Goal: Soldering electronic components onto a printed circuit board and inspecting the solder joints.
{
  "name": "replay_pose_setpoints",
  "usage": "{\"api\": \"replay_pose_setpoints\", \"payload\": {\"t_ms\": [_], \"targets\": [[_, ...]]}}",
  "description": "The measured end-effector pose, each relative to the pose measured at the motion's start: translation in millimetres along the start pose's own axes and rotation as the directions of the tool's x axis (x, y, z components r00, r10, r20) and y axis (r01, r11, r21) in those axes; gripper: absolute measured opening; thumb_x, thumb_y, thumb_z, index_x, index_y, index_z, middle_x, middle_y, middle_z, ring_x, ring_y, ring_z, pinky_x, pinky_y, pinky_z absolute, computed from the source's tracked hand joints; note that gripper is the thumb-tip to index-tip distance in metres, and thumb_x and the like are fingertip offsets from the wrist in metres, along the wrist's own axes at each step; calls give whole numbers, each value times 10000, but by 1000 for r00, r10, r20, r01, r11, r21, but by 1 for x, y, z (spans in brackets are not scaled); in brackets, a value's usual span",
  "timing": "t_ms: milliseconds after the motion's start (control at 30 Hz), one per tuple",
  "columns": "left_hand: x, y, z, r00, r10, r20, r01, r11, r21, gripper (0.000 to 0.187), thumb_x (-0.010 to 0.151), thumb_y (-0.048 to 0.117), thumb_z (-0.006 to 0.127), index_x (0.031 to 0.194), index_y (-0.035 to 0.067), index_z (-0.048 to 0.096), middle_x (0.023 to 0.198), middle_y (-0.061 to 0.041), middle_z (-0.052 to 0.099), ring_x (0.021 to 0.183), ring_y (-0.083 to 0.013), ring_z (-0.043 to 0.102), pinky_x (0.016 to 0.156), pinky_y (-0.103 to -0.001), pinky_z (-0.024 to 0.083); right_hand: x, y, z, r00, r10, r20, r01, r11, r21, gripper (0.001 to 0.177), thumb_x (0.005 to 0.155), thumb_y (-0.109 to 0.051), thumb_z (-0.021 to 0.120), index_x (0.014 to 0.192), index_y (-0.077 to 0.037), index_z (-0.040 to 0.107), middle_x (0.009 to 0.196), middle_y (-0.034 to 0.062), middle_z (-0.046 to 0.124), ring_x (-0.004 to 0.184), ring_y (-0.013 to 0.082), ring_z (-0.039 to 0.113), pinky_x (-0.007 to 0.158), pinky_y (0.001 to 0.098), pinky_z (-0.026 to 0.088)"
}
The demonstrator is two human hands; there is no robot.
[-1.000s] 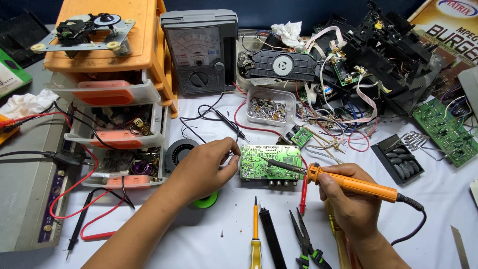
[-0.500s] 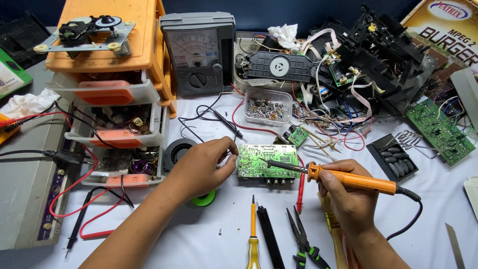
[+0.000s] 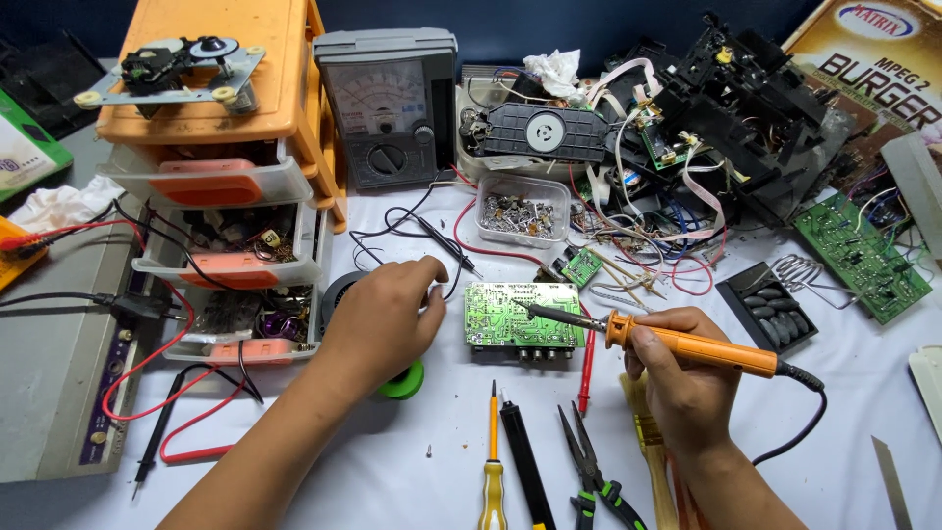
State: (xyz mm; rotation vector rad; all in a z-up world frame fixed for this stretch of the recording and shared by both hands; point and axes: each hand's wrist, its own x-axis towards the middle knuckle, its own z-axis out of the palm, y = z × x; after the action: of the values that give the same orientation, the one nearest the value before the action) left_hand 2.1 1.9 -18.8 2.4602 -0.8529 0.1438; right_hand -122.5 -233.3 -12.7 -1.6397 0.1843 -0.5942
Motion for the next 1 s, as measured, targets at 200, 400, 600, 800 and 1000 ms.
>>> {"api": "replay_pose_setpoints", "payload": {"t_ms": [200, 400, 600, 800, 1000], "targets": [[-4, 6, -17, 998, 54, -34, -50, 993, 107, 289, 756, 149, 538, 1041, 147, 589, 841, -58, 542, 777, -292, 514, 667, -421, 413, 2, -1, -2, 1000, -1, -30, 3, 999, 48, 79, 806, -38, 522, 825, 39, 524, 615, 136, 521, 470, 176, 490, 433, 233, 425], [-30, 71, -43, 943, -282, 175, 331, 827, -454, 299, 767, 232, 544, 1051, 149, 588, 869, 29, 631, 593, -86, 509, 601, -234, 449, 2, 3, -5, 998, -5, -57, 11, 995, 97, 67, 808, -42, 532, 836, 17, 519, 612, 125, 508, 472, 171, 476, 433, 228, 413], [-58, 93, -4, 681, -502, 532, 685, 182, -705, 696, 719, 272, 568, 1351, 153, 301, 1379, 16, 403, 957, -125, 587, 885, -276, 497, 2, -4, -6, 995, -87, -46, 88, 995, 41, 62, 818, -48, 526, 825, 13, 514, 624, 122, 532, 474, 170, 493, 437, 226, 423], [-47, 121, -20, 437, -684, 584, 752, -79, -654, 781, 665, 304, 513, 1403, 283, 259, 1124, -55, 577, 1010, -242, 554, 923, -275, 341, -1, -11, -9, 995, -96, -33, 96, 995, 11, 82, 812, -65, 542, 826, 12, 516, 627, 112, 539, 483, 162, 507, 437, 226, 433], [-49, 91, 21, 576, -688, 442, 621, 17, -783, 772, 723, 271, 523, 1396, 142, 166, 1450, 2, 245, 1016, -172, 561, 760, -274, 457, -2, -15, -9, 993, -118, -28, 118, 993, -4, 95, 811, -83, 550, 821, 8, 523, 620, 106, 542, 488, 156, 517, 445, 229, 439]]}}
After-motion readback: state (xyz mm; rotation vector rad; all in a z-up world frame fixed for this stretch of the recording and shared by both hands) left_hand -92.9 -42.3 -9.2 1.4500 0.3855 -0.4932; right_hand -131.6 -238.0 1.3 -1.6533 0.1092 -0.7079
